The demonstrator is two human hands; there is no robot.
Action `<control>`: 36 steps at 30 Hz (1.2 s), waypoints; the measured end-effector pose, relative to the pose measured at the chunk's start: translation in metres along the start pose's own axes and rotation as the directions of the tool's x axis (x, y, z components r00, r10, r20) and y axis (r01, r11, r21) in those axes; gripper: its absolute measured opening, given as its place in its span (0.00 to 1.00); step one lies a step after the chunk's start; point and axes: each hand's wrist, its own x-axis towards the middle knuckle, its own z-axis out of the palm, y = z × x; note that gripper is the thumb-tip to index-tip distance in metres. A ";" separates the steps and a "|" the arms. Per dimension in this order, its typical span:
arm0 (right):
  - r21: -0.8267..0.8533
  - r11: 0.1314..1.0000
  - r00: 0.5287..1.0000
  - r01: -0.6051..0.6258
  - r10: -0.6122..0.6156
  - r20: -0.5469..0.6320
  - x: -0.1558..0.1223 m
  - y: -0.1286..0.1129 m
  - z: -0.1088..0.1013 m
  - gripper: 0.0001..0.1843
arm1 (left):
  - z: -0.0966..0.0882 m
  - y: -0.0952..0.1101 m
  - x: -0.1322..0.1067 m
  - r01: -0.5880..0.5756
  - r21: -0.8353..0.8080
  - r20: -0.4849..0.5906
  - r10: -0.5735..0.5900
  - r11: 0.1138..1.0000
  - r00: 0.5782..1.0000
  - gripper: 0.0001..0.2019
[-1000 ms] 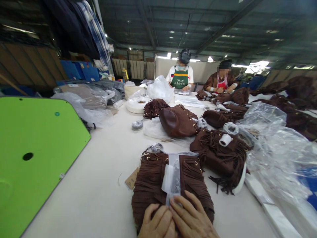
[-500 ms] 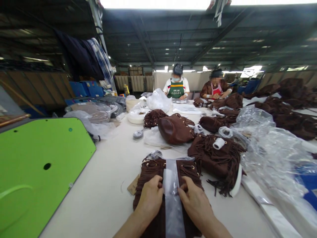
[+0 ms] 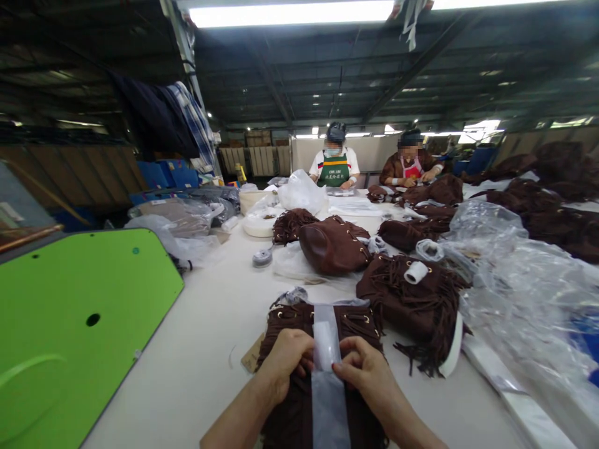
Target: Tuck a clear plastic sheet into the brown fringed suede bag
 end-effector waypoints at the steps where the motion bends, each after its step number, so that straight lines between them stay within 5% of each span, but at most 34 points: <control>1: 0.019 1.000 1.000 0.002 -0.002 0.006 0.000 0.002 0.000 0.10 | 0.003 -0.001 0.002 -0.013 0.027 -0.022 0.014 1.000 1.000 0.08; 8: -0.299 0.947 0.992 0.116 -0.122 -0.002 -0.001 0.005 -0.009 0.06 | 0.003 -0.006 0.012 -0.189 0.365 -0.145 0.256 0.912 0.956 0.14; 12: -0.549 0.749 0.880 0.371 -0.473 -0.051 0.015 -0.009 -0.020 0.11 | -0.013 0.003 0.014 -0.393 0.521 -0.153 0.536 0.757 0.831 0.10; 14: -0.614 0.678 0.848 0.404 -0.529 -0.026 0.031 -0.013 -0.020 0.14 | -0.018 0.007 0.022 -0.488 0.557 -0.112 0.643 0.672 0.758 0.11; 16: -0.646 0.675 0.874 0.357 -0.486 -0.025 0.047 -0.013 -0.016 0.18 | -0.020 0.007 0.035 -0.521 0.572 -0.088 0.678 0.634 0.730 0.10; 20: -0.629 0.725 0.923 0.280 -0.384 -0.032 0.066 -0.005 -0.011 0.20 | -0.022 0.002 0.063 -0.486 0.555 -0.102 0.635 0.675 0.766 0.08; 27: -0.541 0.736 0.885 0.408 -0.463 0.038 0.070 0.010 -0.011 0.17 | -0.025 0.003 0.090 -0.328 0.503 -0.102 0.432 0.800 0.896 0.07; 32: -0.671 0.599 0.867 0.437 -0.479 0.137 0.066 0.011 -0.009 0.23 | -0.028 0.001 0.087 -0.328 0.440 -0.111 0.413 0.836 0.904 0.06; 36: -0.659 0.591 0.855 0.465 -0.493 0.161 0.063 0.011 -0.021 0.23 | -0.050 0.006 0.079 -0.372 0.391 -0.127 0.449 0.842 0.884 0.06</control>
